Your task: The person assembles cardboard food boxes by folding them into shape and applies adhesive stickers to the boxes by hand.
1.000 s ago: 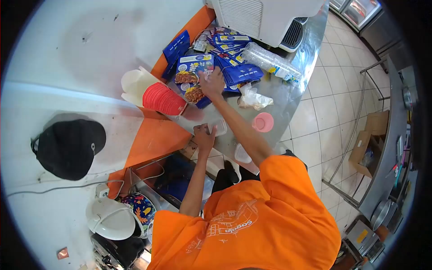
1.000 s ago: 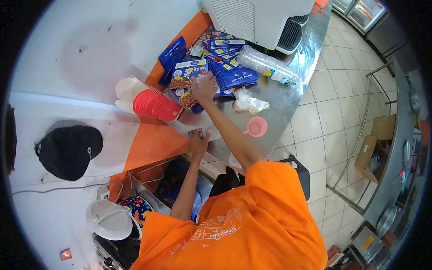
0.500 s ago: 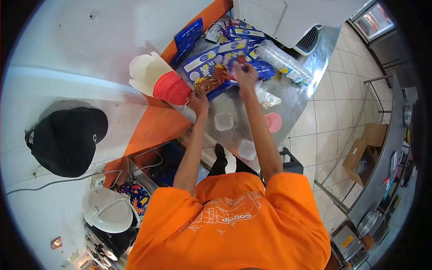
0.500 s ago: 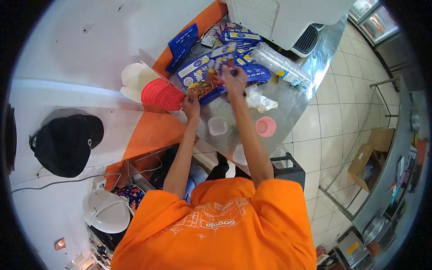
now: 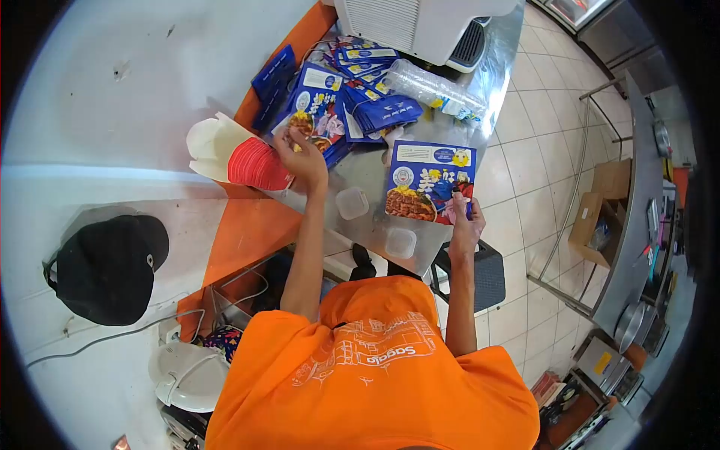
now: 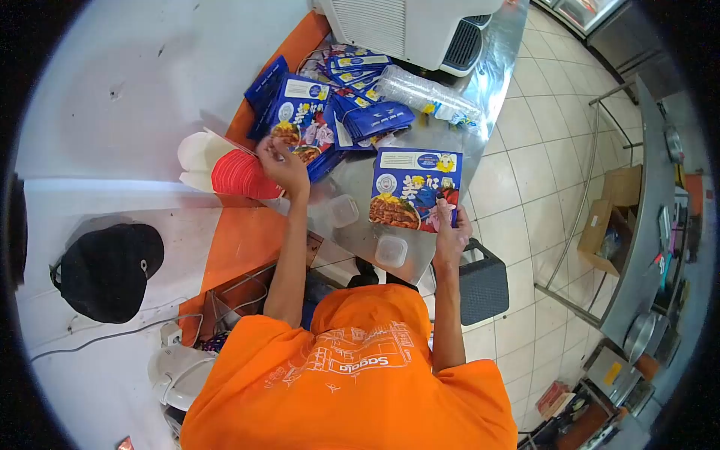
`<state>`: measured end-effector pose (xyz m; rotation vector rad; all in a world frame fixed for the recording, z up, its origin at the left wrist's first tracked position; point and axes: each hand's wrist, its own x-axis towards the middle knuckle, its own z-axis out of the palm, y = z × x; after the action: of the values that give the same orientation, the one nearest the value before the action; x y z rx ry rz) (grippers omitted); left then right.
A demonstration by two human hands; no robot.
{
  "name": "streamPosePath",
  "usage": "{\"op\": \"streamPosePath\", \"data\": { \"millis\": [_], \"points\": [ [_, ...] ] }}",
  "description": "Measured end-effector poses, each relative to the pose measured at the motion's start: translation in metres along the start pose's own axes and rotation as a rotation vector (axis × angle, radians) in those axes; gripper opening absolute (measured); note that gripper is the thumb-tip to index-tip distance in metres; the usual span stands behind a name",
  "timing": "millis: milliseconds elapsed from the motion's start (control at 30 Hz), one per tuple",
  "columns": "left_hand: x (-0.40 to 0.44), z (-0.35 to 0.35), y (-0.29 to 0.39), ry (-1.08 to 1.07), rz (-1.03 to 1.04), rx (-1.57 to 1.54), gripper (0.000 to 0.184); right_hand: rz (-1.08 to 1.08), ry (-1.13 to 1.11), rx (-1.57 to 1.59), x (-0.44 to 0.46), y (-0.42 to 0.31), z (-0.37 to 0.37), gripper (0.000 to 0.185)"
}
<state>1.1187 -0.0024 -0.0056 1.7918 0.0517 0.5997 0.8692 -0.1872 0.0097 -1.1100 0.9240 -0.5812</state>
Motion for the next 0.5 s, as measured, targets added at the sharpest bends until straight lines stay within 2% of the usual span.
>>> {"op": "streamPosePath", "data": {
  "millis": [33, 100, 167, 267, 333, 367, 433, 467, 500],
  "points": [
    [0.008, 0.001, 0.016, -0.01, 0.003, -0.004, 0.02, -0.005, 0.001, -0.001, -0.003, -0.003, -0.001, 0.019],
    [0.018, 0.002, 0.046, 0.074, 0.144, -0.086, 0.019, 0.016, 0.003, 0.033, -0.006, -0.009, -0.004, 0.019],
    [0.021, -0.009, 0.06, 0.051, 0.191, -0.229, 0.019, 0.052, -0.007, 0.135, -0.012, -0.02, -0.007, 0.021],
    [0.01, -0.046, 0.052, 0.047, 0.041, -0.301, 0.019, 0.039, -0.025, 0.254, -0.022, -0.021, -0.017, 0.024],
    [0.005, -0.077, 0.069, -0.151, -0.366, -0.529, 0.02, -0.005, -0.013, 0.232, -0.035, -0.053, -0.004, 0.023],
    [0.006, -0.082, 0.078, -0.152, -0.353, -0.525, 0.02, -0.003, -0.018, 0.244, -0.037, -0.065, -0.003, 0.023],
    [-0.006, -0.1, 0.07, -0.669, -0.52, -0.916, 0.029, -0.153, -0.097, 0.034, -0.042, -0.074, -0.002, 0.021],
    [-0.014, -0.11, 0.065, -0.654, -0.518, -0.904, 0.029, -0.145, -0.123, -0.023, -0.05, -0.081, -0.001, 0.018],
    [-0.03, -0.117, 0.057, -0.872, -0.588, -0.708, 0.037, -0.139, -0.135, -0.032, -0.054, -0.075, -0.001, 0.018]
  ]
}}
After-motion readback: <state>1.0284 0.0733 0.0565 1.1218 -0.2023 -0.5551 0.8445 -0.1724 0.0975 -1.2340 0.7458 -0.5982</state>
